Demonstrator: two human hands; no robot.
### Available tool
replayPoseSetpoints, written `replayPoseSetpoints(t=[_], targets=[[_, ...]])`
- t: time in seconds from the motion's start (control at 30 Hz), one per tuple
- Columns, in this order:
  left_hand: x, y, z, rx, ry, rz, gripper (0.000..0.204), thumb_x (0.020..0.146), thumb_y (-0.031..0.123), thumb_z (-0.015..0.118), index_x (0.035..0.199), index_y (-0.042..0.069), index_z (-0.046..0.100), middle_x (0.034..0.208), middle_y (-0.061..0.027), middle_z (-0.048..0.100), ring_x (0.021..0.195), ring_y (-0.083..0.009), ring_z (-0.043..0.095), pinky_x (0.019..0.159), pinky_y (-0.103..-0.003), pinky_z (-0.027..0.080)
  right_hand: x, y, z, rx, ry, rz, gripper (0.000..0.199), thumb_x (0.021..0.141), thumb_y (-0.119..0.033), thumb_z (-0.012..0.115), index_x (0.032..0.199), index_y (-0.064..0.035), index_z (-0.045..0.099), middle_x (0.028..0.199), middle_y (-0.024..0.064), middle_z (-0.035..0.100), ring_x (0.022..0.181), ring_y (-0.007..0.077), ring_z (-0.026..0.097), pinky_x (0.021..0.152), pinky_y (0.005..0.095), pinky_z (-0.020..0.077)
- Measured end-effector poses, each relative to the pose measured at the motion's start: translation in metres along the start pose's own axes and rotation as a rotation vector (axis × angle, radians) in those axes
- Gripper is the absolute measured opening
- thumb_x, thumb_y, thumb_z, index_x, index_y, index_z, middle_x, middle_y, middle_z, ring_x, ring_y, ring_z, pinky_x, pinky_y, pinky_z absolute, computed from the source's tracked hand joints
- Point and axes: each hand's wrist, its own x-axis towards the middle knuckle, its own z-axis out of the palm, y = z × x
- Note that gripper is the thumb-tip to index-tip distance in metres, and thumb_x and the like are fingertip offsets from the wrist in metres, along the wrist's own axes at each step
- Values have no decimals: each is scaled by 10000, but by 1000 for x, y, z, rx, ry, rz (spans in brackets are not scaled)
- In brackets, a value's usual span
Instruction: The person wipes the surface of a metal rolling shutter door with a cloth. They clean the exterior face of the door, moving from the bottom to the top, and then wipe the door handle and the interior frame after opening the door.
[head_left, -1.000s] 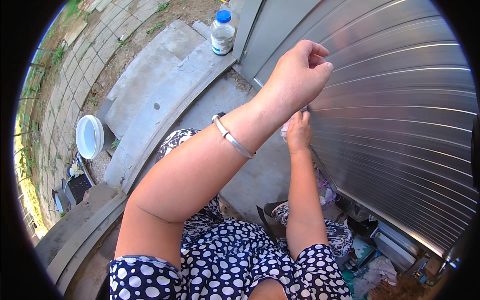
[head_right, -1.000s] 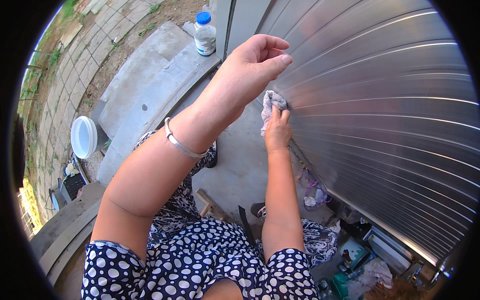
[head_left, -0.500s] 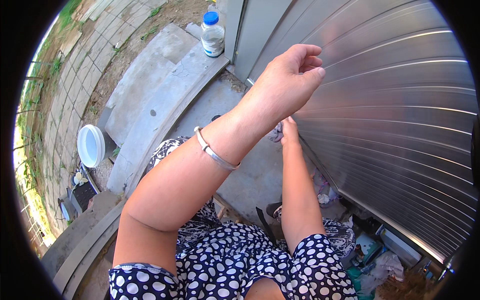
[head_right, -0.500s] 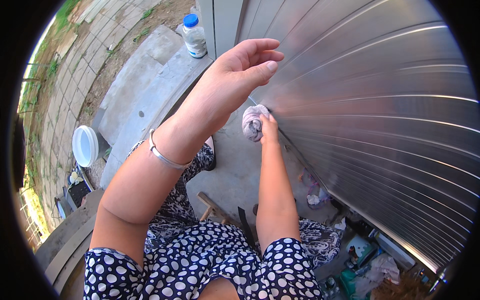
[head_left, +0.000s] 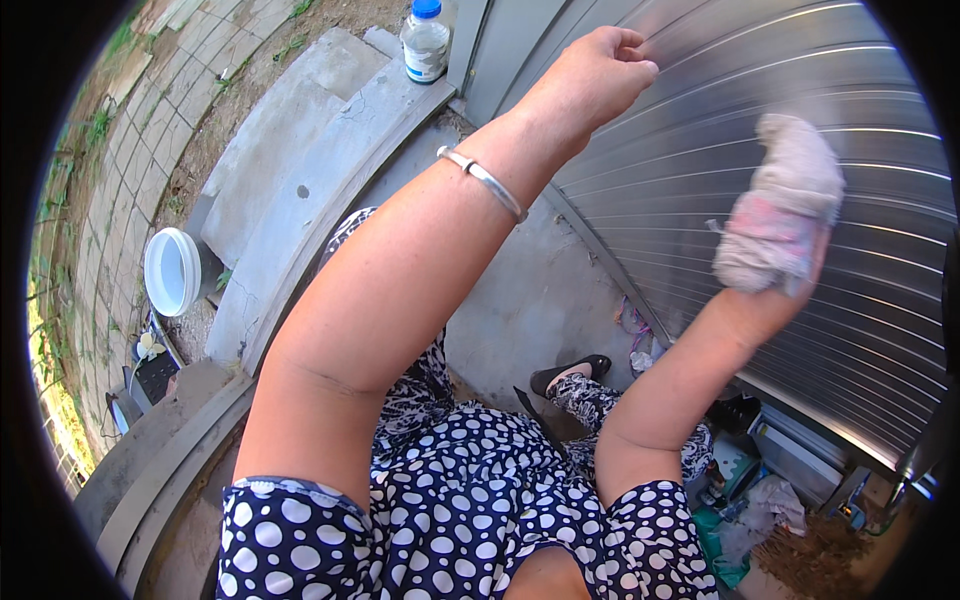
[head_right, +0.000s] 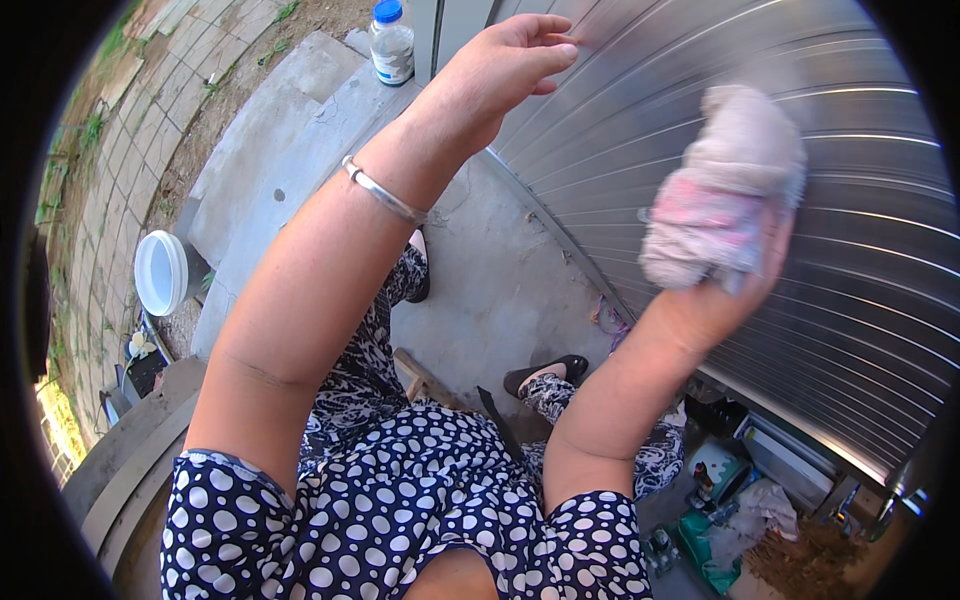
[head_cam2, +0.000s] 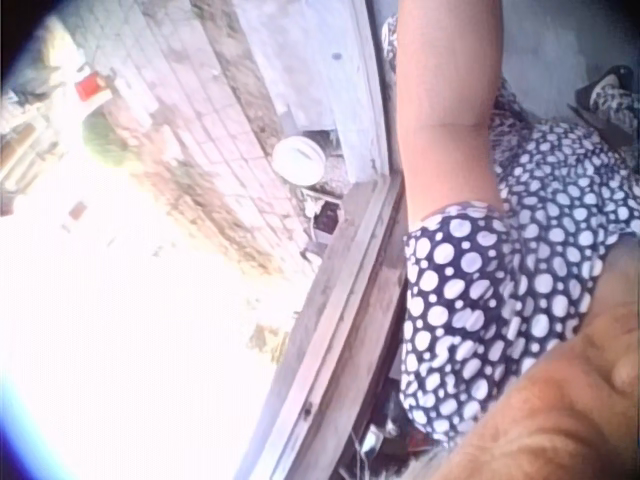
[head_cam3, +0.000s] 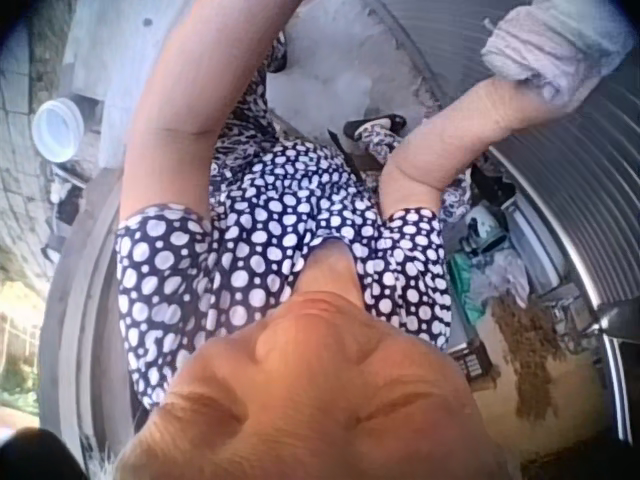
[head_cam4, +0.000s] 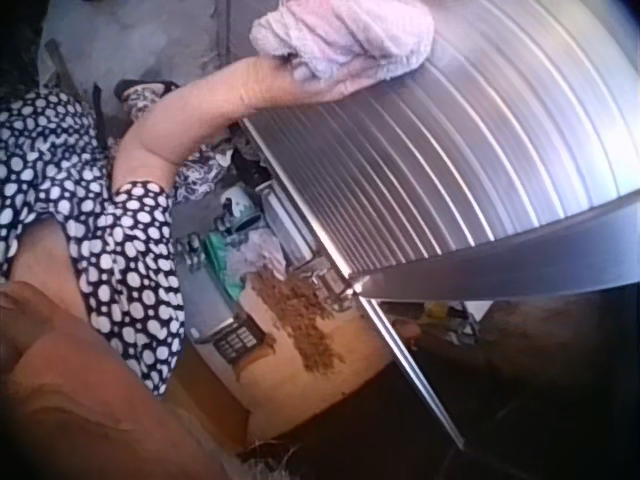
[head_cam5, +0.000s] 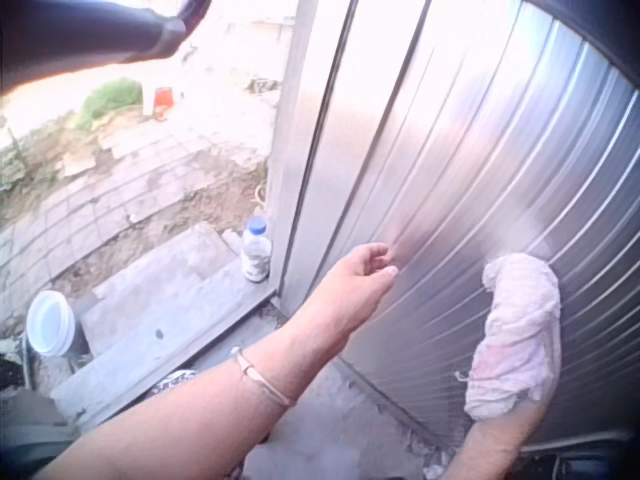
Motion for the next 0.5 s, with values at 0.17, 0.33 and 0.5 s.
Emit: replayPoseSetpoints(t=[0.17,0.33,0.5], targets=[[-1,-1,1,3,44,-3,500,865,194,581,1313,-1,474,1211,-138,574,1123,-226,543,945,-341,449,2,6,5,184,-7,63,441,983,-150,358,1377,48,369,1391,200,437,1262,286,465,1104,409,337],[0,-3,2,-34,-21,-28,527,886,238,615,1318,-23,464,1218,-124,560,1113,-194,530,941,-305,430,-24,102,-11,259,-28,427,367,891,-78,559,1236,37,505,1144,144,594,980,238,620,852,364,517],[-6,1,1,-11,-6,-28,495,891,207,611,1308,-22,476,1194,-101,576,1080,-167,537,938,-288,426,-50,211,-29,414,32,810,305,905,-54,473,1196,21,525,1049,125,585,898,203,609,830,361,512]])
